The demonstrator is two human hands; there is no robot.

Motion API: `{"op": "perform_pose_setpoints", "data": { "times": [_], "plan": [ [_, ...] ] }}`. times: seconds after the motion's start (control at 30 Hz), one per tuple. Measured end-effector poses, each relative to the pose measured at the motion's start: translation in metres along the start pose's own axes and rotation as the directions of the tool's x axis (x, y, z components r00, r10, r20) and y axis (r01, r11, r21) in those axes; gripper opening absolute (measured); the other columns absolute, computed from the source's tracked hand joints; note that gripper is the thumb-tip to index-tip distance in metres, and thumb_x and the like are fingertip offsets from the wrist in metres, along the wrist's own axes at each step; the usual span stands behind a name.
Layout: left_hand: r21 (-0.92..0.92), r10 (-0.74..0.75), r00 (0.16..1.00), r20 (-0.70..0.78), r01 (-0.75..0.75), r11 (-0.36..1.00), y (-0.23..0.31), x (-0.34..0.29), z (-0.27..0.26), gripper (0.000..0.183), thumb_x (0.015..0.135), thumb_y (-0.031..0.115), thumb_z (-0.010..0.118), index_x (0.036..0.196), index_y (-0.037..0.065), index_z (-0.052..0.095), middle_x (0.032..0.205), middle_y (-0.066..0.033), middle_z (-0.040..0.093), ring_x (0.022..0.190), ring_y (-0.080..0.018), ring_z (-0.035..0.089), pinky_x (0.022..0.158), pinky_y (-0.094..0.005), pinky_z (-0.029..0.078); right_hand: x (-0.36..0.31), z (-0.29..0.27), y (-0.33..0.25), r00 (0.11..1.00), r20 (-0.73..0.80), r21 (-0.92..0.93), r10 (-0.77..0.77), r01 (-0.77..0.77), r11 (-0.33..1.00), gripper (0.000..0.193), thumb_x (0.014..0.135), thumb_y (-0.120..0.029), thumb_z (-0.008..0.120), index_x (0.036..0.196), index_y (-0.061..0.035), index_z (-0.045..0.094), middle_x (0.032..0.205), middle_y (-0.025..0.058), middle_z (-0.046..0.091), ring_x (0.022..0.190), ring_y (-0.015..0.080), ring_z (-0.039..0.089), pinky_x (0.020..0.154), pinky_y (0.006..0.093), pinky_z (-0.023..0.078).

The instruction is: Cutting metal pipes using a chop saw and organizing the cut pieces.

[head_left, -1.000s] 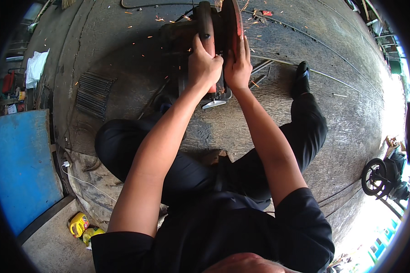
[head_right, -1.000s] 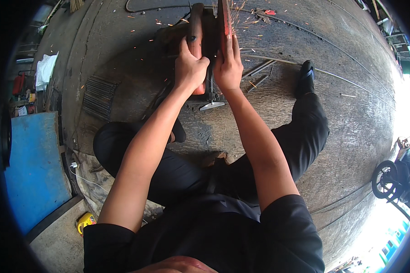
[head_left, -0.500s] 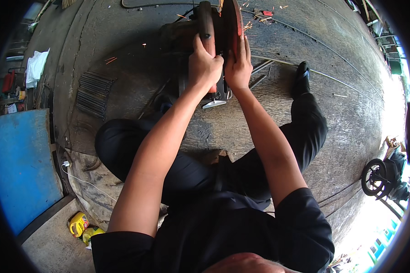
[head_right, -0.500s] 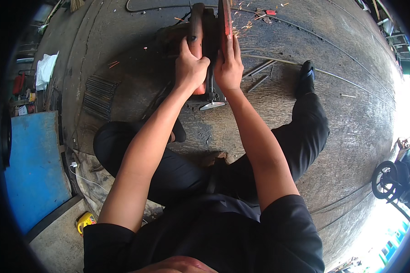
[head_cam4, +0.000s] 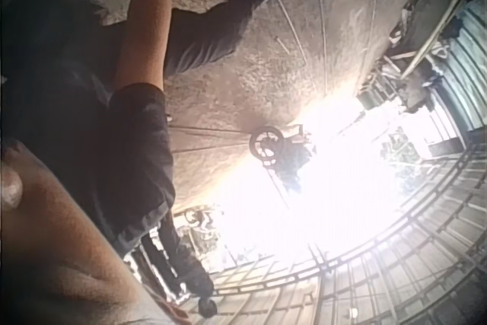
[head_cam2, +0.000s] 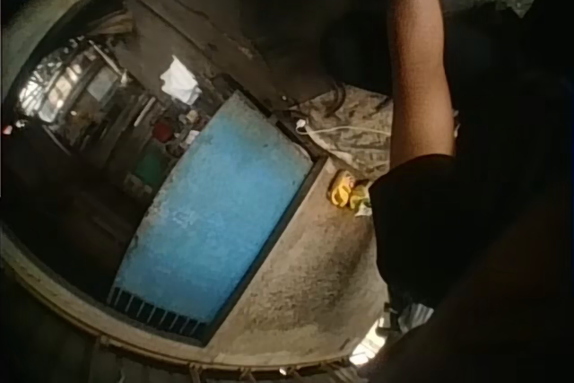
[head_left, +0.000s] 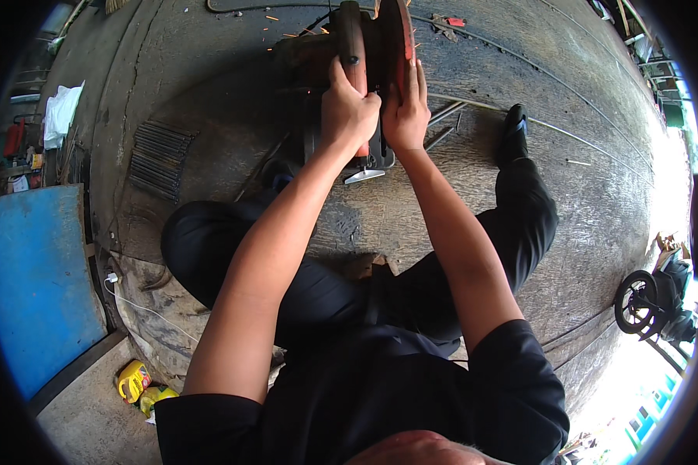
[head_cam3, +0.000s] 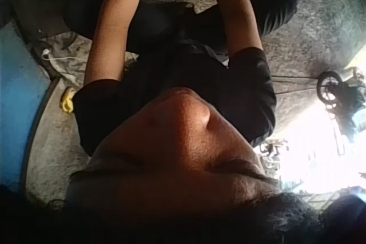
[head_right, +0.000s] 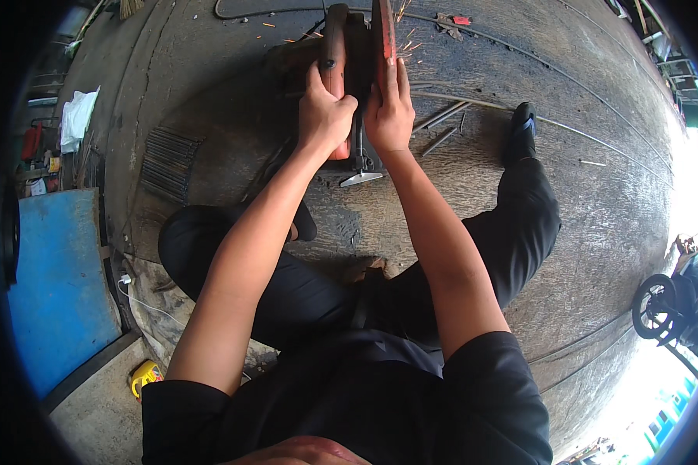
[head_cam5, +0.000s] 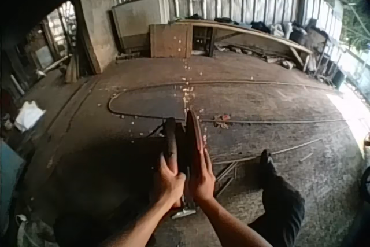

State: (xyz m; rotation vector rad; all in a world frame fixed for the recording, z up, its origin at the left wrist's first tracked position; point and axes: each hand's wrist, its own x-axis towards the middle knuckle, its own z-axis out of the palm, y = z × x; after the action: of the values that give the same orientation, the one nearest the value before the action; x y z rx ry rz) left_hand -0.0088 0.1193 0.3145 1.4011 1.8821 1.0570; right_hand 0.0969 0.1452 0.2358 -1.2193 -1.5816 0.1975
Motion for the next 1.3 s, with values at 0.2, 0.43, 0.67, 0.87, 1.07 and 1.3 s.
{"op": "perform_pose_setpoints", "data": {
  "times": [0.2,0.43,0.67,0.87,1.07,1.3],
  "plan": [
    [-0.028,-0.057,0.998,-0.001,0.057,0.998,0.004,-0.002,-0.001,0.071,0.07,0.011,0.06,0.135,0.002,0.032,0.107,-0.0305,0.06,0.1,-0.0428,0.06,0.088,-0.0441,0.048,-0.001,0.0,0.0,1.0,0.008,-0.019,0.018,-0.018,1.0,0.057,0.087,-0.011,0.055,0.141,-0.0119,0.037,0.133,0.0256,0.046,0.111,0.0444,0.054,0.084,0.044,0.051],
    [-0.035,-0.102,0.994,0.031,0.103,0.994,0.007,-0.002,-0.003,0.071,0.071,0.011,0.06,0.136,0.002,0.032,0.107,-0.0311,0.06,0.1,-0.0433,0.06,0.087,-0.0442,0.048,0.0,0.0,0.001,1.0,0.007,-0.008,0.003,-0.003,1.0,0.057,0.087,-0.011,0.056,0.141,-0.0118,0.037,0.133,0.0255,0.046,0.109,0.0446,0.054,0.083,0.0443,0.051],
    [-0.033,-0.07,0.997,0.015,0.071,0.997,0.004,-0.002,-0.001,0.071,0.071,0.011,0.06,0.136,0.003,0.032,0.107,-0.0318,0.059,0.099,-0.0437,0.06,0.087,-0.045,0.048,0.001,-0.002,-0.002,1.0,0.002,0.011,0.001,-0.001,1.0,0.058,0.086,-0.009,0.056,0.141,-0.0122,0.037,0.132,0.0255,0.046,0.109,0.0444,0.054,0.084,0.0439,0.051],
    [0.022,-0.011,1.0,-0.012,0.011,1.0,-0.002,0.0,0.001,0.073,0.075,0.01,0.06,0.138,0.0,0.024,0.096,-0.0344,0.061,0.093,-0.0466,0.06,0.083,-0.0476,0.049,0.001,0.0,-0.001,1.0,0.0,0.004,0.004,-0.004,1.0,0.058,0.086,-0.009,0.056,0.141,-0.0113,0.037,0.131,0.0256,0.047,0.11,0.0442,0.054,0.084,0.0438,0.05],
    [0.02,0.024,0.999,-0.031,-0.023,1.0,-0.003,0.001,0.001,0.073,0.075,0.011,0.061,0.137,0.002,0.025,0.094,-0.034,0.061,0.091,-0.0467,0.061,0.081,-0.049,0.049,0.002,-0.001,-0.003,1.0,-0.008,0.007,-0.021,0.021,1.0,0.057,0.086,-0.008,0.056,0.14,-0.0092,0.038,0.131,0.0262,0.047,0.111,0.0445,0.053,0.087,0.0434,0.049],
    [0.034,0.017,0.999,-0.037,-0.016,0.999,-0.004,0.0,0.003,0.072,0.075,0.011,0.061,0.137,0.003,0.026,0.093,-0.0332,0.061,0.089,-0.0468,0.061,0.078,-0.0495,0.05,0.002,-0.002,-0.001,1.0,0.0,0.007,-0.014,0.014,1.0,0.057,0.085,-0.008,0.056,0.139,-0.0075,0.039,0.132,0.0262,0.047,0.113,0.0443,0.052,0.089,0.0433,0.048]
  ]
}}
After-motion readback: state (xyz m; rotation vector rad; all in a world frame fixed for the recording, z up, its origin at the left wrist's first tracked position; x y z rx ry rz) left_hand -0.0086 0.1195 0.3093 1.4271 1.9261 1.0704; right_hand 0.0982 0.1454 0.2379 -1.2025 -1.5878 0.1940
